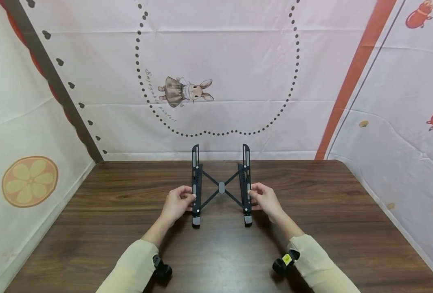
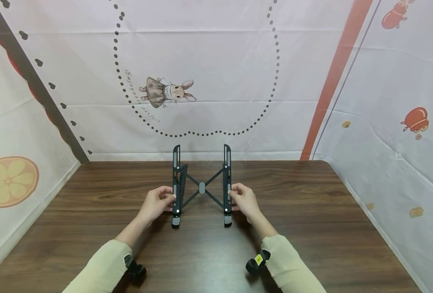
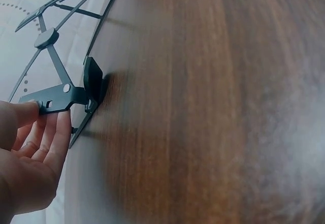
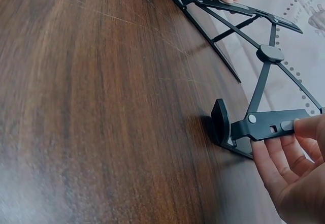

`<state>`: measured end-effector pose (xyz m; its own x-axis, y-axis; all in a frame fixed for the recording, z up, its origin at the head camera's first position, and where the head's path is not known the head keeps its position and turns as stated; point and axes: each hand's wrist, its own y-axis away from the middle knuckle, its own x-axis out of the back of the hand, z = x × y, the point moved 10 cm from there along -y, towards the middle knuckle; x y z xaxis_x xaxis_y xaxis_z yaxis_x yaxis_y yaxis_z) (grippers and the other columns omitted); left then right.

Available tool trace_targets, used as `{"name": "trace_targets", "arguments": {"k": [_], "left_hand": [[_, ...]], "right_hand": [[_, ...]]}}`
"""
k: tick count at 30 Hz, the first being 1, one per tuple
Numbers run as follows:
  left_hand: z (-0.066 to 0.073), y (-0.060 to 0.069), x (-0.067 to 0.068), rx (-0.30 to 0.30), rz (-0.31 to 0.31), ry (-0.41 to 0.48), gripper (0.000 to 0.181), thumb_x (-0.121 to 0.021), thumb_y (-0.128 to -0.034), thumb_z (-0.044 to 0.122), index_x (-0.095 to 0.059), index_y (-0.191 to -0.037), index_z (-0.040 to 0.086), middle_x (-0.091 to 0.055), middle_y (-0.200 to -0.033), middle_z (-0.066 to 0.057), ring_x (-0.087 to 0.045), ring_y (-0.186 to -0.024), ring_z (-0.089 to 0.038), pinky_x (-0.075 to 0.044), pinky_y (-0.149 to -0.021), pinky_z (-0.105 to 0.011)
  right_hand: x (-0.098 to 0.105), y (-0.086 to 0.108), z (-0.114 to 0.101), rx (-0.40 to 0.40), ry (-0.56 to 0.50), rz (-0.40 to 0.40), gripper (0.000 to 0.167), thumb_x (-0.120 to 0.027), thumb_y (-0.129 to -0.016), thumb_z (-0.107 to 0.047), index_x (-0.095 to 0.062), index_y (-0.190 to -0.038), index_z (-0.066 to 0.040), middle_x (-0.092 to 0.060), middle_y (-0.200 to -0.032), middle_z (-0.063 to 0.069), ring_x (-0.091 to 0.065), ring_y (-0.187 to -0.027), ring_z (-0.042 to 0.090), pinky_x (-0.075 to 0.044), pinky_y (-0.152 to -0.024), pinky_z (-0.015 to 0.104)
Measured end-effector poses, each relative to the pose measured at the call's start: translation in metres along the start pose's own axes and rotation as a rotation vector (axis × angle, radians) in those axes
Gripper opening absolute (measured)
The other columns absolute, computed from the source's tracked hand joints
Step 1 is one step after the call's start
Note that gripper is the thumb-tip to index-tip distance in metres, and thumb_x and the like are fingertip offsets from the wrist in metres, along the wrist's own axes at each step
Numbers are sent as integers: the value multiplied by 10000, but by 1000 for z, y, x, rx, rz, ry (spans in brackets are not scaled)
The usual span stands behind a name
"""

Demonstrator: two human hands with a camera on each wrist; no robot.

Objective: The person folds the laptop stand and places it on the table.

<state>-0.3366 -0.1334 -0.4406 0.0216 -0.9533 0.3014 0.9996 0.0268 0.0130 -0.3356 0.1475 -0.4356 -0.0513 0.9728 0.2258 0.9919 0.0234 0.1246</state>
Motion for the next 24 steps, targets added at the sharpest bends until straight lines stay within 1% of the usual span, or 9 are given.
{"name": "trace_targets", "arguments": {"k": [8, 15, 20, 24], "left_hand": [[1, 1, 0, -4, 11, -11, 161, -616, -860, 48, -622, -1017, 12, -664, -826, -105, -631, -673, -156, -549, -591, -297], [3, 3, 0, -13, 20, -24, 169, -620, -860, 61, -626, -1022, 13, -665, -824, -104, -644, -685, -186, -548, -585, -293], [4, 3, 0, -21, 20, -34, 170, -625, -857, 63, -628, -1018, 8, -666, -807, -90, -642, -665, -171, -549, -583, -299], [4, 2, 1, -18, 24, -35, 176, -632, -853, 66, -629, -1019, 10, -666, -800, -87, -637, -644, -163, -548, -578, -298]], "right_hand": [[-2, -2, 0, -9, 9, -1, 189, -529, -916, -103, -586, -1069, -7, -580, -906, 125, -609, -709, 177, -553, -649, 376], [-5, -2, -1, -10, 17, -2, 190, -534, -916, -106, -586, -1066, -1, -579, -893, 106, -598, -707, 171, -551, -662, 383], [-7, -2, -3, -2, 25, -8, 185, -538, -915, -108, -585, -1056, 1, -578, -891, 98, -594, -708, 171, -548, -674, 400], [-8, -2, -4, -1, 29, -8, 170, -538, -913, -107, -588, -1042, -7, -575, -881, 89, -594, -708, 175, -549, -664, 389]]}}
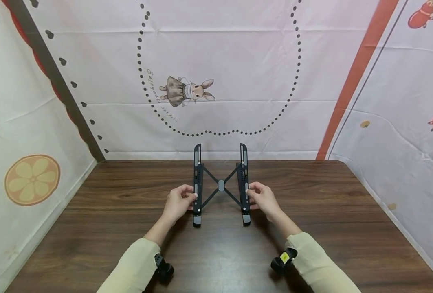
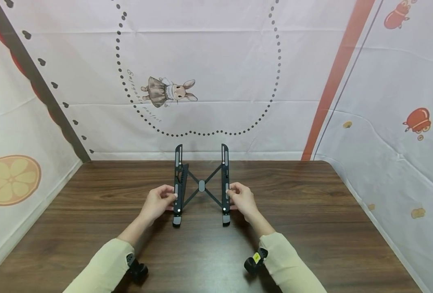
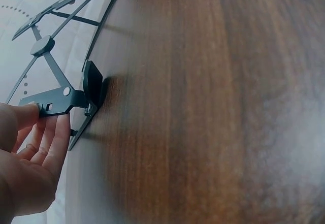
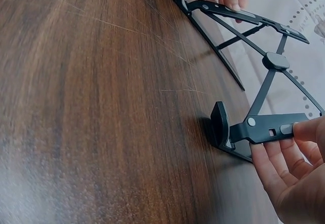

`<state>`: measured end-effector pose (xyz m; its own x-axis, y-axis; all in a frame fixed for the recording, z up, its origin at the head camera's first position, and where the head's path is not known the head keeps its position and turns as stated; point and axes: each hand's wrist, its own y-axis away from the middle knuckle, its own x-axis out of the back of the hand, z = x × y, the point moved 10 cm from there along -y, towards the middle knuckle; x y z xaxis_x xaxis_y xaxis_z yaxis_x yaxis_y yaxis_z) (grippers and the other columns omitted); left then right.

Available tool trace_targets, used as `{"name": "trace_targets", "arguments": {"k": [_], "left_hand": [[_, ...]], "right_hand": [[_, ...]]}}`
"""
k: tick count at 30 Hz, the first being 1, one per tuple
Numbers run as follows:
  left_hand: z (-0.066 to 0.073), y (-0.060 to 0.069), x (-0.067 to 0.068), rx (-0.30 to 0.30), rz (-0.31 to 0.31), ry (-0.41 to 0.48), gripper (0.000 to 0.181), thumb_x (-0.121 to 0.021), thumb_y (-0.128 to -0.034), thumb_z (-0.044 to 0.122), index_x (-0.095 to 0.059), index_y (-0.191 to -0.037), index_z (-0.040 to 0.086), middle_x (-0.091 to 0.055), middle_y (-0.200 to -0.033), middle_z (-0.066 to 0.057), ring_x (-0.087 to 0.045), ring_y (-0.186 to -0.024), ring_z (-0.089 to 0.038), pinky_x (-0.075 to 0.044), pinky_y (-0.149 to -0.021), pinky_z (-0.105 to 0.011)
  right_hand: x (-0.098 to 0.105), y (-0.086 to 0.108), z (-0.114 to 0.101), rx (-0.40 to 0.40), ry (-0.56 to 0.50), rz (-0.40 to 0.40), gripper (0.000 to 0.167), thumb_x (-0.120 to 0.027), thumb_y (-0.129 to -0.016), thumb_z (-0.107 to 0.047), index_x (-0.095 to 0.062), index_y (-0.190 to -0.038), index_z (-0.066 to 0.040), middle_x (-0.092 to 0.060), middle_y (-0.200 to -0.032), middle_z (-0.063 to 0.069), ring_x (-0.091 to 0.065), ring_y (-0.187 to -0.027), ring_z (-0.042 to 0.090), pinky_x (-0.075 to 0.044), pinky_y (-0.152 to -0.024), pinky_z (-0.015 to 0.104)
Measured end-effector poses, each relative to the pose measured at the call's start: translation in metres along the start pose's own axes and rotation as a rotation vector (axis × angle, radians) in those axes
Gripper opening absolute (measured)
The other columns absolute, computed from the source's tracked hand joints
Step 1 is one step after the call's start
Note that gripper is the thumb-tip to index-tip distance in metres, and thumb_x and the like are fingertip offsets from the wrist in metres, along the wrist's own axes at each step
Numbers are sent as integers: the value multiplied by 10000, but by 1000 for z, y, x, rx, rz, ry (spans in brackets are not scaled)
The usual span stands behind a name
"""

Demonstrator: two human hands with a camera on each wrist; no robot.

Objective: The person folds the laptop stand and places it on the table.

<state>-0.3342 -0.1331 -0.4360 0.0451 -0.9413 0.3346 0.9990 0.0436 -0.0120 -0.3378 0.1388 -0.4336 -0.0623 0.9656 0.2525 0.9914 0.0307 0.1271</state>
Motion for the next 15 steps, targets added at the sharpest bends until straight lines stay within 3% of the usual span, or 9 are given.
{"name": "trace_targets", "arguments": {"k": [15], "left_hand": [[1, -3, -7, 0, -11, 25, 202, -647, -841, 65, -634, -1033, 6, -683, -805, -87, -639, -626, -153, -550, -578, -311]], "right_hand": [[-6, 0, 0, -3, -12, -11, 182, -544, -913, -111, -582, -1049, 3, -571, -896, 96, -597, -716, 178, -547, -684, 406]]}}
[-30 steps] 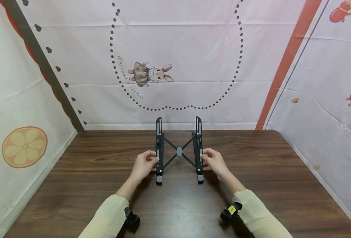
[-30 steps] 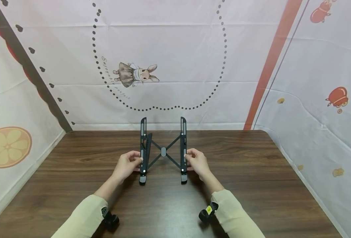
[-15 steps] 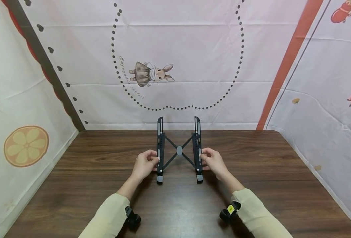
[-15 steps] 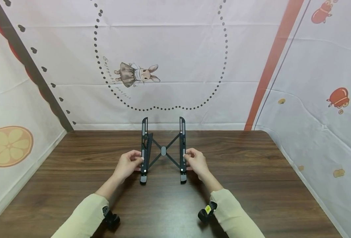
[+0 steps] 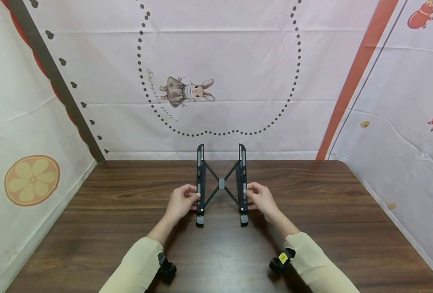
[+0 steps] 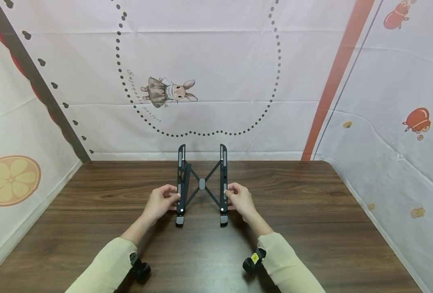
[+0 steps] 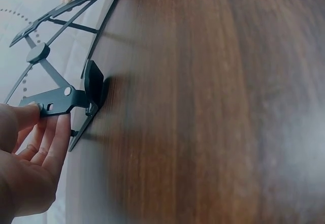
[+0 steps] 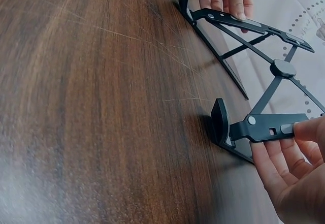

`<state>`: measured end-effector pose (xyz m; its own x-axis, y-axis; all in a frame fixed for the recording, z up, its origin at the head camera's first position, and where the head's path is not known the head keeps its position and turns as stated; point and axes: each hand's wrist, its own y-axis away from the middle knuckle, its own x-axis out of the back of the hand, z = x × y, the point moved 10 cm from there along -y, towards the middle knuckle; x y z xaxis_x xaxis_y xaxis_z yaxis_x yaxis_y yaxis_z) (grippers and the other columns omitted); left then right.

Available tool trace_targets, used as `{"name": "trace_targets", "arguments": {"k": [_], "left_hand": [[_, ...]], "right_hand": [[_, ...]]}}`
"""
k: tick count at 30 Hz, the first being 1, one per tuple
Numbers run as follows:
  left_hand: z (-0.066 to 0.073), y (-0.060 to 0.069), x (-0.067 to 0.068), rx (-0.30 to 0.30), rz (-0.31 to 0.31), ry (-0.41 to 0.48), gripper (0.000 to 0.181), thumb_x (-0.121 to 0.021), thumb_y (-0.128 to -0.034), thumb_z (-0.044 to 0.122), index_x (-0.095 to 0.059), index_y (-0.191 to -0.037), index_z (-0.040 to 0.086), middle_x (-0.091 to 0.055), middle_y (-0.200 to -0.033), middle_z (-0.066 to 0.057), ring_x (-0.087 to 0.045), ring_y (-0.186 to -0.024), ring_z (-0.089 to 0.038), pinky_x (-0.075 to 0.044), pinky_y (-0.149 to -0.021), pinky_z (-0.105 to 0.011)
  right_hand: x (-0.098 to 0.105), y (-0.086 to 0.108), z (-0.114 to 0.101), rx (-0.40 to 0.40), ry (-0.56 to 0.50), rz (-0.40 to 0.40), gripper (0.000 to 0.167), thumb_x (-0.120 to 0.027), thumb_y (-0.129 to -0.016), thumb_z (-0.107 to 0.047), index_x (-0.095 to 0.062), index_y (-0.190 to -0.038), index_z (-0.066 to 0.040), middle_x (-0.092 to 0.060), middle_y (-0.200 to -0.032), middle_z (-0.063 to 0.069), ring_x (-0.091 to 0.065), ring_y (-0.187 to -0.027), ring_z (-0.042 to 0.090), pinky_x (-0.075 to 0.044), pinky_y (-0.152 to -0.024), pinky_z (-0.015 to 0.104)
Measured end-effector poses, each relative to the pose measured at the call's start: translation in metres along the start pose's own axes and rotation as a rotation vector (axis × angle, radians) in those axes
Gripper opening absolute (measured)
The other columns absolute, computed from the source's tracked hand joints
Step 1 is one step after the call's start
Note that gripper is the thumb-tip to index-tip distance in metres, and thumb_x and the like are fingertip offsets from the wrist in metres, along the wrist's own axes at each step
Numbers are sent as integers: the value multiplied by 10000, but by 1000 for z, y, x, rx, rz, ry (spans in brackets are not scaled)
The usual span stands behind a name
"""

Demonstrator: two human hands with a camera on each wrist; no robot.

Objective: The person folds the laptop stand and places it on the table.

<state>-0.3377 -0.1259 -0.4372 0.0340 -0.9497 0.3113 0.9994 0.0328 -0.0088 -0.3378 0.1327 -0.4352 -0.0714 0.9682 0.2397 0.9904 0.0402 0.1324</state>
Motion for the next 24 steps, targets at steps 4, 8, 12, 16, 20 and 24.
{"name": "trace_targets", "arguments": {"k": [4, 8, 12, 16, 20, 24], "left_hand": [[2, 0, -3, -5, 1, 2, 174, -647, -841, 63, -641, -1011, 30, -683, -807, -87, -642, -644, -161, -549, -576, -301], [3, 1, -6, -14, 1, -2, 166, -646, -842, 63, -643, -1006, 38, -687, -808, -85, -642, -641, -155, -548, -572, -297], [3, 0, -9, -14, -3, 0, 168, -648, -842, 71, -645, -1007, 38, -690, -803, -82, -641, -631, -153, -546, -564, -296], [4, 0, -11, -17, -2, 1, 173, -648, -841, 69, -644, -1009, 30, -691, -798, -84, -637, -618, -151, -545, -558, -295], [6, 1, -13, -20, 0, 0, 169, -647, -840, 63, -642, -1005, 27, -691, -795, -89, -634, -609, -146, -544, -553, -290], [7, 1, -15, -21, -1, 0, 157, -651, -836, 59, -644, -991, 37, -689, -792, -88, -635, -605, -144, -545, -554, -299]], "right_hand": [[-1, 0, 0, 0, -2, -3, 190, -540, -915, -113, -579, -1059, 5, -575, -918, 116, -597, -714, 177, -546, -689, 411], [-2, 1, 0, 4, 2, -5, 197, -535, -920, -117, -576, -1069, 6, -574, -928, 120, -596, -721, 179, -546, -690, 409], [-3, 0, 0, 4, 3, -4, 190, -535, -920, -116, -578, -1062, 2, -568, -910, 100, -595, -723, 180, -547, -684, 402], [-4, 0, 0, 5, 1, -1, 174, -535, -918, -111, -584, -1047, -6, -568, -894, 87, -596, -717, 179, -548, -681, 404], [-4, 1, -1, 8, 2, 2, 182, -535, -915, -106, -585, -1052, 4, -568, -888, 87, -598, -714, 181, -549, -671, 397], [-6, 9, -12, 5, 1, -9, 200, -525, -921, -93, -571, -1069, 33, -565, -896, 111, -602, -732, 211, -544, -694, 423]]}}
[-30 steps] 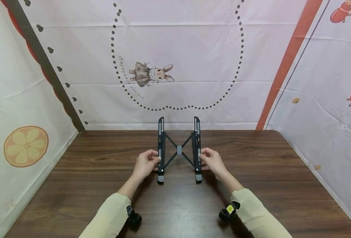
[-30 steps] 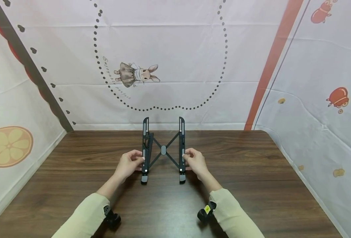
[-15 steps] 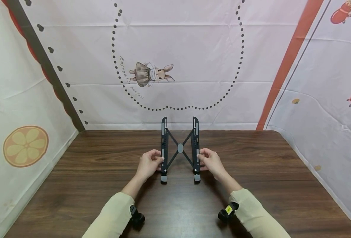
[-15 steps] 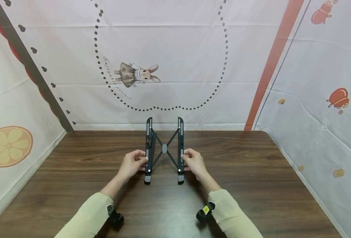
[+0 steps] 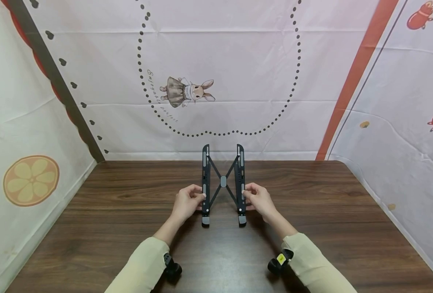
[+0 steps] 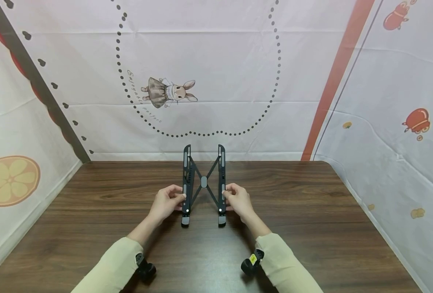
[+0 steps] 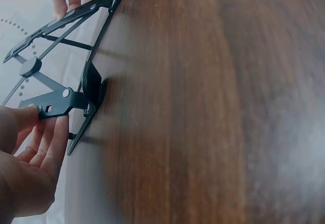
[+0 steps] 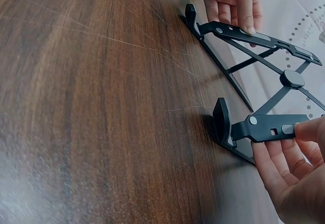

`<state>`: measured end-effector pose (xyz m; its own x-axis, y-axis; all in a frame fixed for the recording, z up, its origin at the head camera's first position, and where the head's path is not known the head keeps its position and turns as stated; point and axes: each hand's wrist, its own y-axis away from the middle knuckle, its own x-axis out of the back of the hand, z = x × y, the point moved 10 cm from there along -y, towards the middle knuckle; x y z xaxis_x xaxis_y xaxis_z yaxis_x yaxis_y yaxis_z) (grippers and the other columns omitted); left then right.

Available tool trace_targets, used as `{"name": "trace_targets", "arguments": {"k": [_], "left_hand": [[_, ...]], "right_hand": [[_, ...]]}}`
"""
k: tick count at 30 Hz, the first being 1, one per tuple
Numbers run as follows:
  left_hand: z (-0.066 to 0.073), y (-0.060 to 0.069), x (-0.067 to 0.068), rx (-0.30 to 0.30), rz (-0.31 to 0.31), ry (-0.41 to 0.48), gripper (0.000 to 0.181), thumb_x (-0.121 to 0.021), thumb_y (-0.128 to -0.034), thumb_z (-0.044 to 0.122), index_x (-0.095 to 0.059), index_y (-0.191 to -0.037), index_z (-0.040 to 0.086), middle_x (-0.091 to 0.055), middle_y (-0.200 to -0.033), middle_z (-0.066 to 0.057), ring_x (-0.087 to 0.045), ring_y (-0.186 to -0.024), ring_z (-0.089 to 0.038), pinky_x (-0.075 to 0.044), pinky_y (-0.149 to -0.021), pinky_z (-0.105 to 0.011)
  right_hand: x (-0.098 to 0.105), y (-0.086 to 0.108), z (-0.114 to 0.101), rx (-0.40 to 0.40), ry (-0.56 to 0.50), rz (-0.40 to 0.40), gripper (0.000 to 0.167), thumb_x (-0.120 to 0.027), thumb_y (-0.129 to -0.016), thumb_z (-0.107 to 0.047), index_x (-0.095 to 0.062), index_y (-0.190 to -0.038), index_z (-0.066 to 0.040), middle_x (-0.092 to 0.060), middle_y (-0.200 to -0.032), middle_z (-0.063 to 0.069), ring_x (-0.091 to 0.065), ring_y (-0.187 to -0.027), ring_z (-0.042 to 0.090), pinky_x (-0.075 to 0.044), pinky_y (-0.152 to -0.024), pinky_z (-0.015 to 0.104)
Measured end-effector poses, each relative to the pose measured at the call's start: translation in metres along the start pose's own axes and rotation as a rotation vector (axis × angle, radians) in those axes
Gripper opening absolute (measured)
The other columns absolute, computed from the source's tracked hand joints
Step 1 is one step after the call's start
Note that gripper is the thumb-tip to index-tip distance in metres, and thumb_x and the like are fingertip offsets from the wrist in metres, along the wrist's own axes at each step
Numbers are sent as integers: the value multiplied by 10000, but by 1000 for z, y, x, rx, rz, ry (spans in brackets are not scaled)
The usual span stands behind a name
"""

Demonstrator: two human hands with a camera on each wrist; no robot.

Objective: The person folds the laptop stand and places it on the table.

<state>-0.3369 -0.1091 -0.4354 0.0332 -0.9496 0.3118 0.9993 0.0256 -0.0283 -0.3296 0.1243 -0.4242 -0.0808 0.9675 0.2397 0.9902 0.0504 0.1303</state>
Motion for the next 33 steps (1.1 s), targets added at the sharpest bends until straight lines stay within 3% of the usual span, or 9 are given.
{"name": "trace_targets", "arguments": {"k": [7, 20, 33], "left_hand": [[0, -1, -5, 1, -15, 2, 202, -648, -840, 64, -637, -1034, 8, -689, -798, -84, -637, -617, -141, -548, -564, -304], [5, 1, -12, -21, -9, 0, 150, -648, -834, 44, -640, -983, 28, -689, -788, -97, -633, -604, -137, -542, -542, -285], [7, -1, -18, -18, -38, -12, 203, -630, -848, 42, -619, -1044, -12, -678, -774, -86, -621, -595, -125, -545, -550, -297]], "right_hand": [[-1, -8, 10, -3, -5, 9, 204, -541, -918, -118, -580, -1069, 12, -573, -881, 81, -606, -713, 187, -547, -676, 410], [-7, -9, 9, 6, 6, 15, 188, -538, -915, -114, -591, -1055, 0, -579, -906, 111, -606, -711, 188, -548, -673, 401], [-11, -9, 8, 8, 0, 14, 155, -550, -913, -116, -604, -1024, -23, -595, -905, 108, -618, -703, 179, -548, -678, 415]]}}
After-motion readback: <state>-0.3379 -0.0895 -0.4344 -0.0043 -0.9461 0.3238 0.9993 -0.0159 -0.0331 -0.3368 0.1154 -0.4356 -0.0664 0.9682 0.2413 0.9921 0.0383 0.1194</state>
